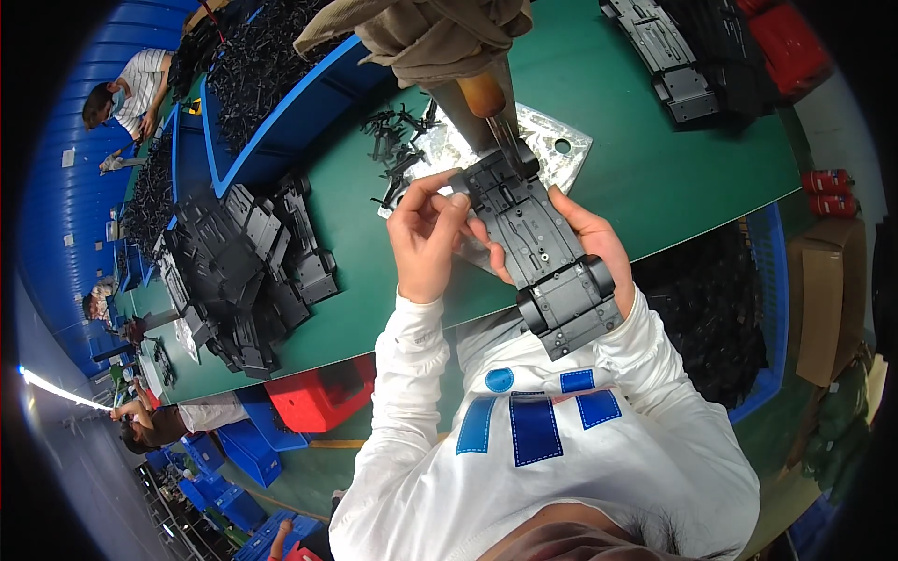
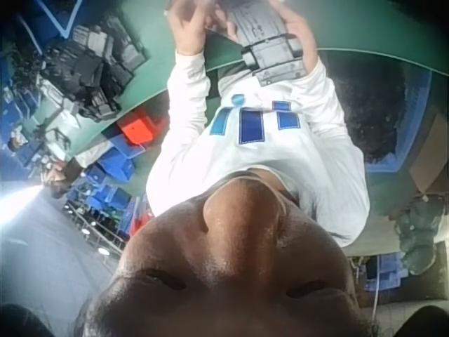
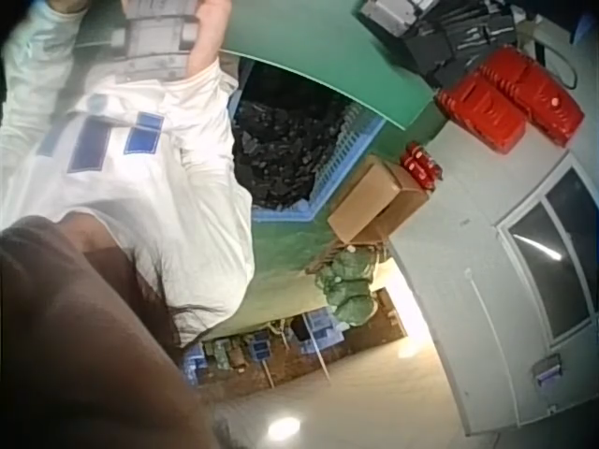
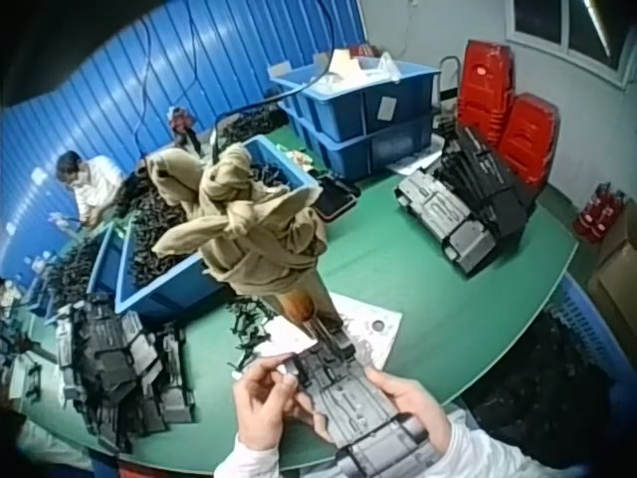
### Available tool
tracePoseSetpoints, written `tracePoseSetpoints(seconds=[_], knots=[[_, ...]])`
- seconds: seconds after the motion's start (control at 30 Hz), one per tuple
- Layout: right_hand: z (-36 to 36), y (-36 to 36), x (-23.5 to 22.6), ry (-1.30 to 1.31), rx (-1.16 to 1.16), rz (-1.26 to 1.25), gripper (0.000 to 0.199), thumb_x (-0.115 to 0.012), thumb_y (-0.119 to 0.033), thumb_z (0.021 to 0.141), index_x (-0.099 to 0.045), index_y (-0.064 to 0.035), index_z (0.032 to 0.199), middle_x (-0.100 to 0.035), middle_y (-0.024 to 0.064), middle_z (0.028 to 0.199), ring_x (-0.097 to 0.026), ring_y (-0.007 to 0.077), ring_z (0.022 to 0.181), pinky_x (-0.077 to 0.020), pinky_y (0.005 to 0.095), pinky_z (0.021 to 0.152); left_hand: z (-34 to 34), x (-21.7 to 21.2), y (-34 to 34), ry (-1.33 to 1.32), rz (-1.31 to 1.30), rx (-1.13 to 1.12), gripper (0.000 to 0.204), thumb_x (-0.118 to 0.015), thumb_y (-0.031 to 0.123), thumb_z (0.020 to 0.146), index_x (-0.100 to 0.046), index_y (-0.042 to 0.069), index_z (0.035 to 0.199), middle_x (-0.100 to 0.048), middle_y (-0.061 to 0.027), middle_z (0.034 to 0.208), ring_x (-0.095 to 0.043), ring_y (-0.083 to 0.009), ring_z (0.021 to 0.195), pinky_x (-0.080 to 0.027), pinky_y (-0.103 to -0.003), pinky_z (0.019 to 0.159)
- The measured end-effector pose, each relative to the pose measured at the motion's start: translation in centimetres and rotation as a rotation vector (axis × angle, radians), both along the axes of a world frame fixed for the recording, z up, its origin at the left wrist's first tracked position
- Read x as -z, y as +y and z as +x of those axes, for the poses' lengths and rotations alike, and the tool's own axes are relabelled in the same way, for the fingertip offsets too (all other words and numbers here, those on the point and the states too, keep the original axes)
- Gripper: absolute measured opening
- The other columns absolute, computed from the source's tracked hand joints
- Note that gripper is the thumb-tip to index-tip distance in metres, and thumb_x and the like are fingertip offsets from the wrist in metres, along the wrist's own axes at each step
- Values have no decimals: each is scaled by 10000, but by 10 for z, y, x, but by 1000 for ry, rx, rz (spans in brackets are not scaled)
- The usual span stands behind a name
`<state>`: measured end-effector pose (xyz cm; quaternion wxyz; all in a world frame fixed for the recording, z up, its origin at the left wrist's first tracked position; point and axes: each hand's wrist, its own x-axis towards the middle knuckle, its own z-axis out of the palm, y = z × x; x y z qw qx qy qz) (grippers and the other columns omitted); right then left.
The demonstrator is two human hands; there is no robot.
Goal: Assembling the plastic chassis and internal components of a toy truck using a fixed assembly press.
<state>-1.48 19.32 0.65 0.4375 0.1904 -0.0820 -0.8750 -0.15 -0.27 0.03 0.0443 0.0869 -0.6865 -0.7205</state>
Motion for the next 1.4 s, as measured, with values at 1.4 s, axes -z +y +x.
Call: tracePoseSetpoints(seconds=[1.4], knots=[[0,2,-2,-68,-7,10,583,-359,-405,1089,-413,57,1442,-502,300,1391,-556,373,1211,-493,475,1042,1,1,2,-1,10,4,302,-626,57,942,-585,-68,1214,-626,-22,710,-676,-121,609,-353,-190,481]])
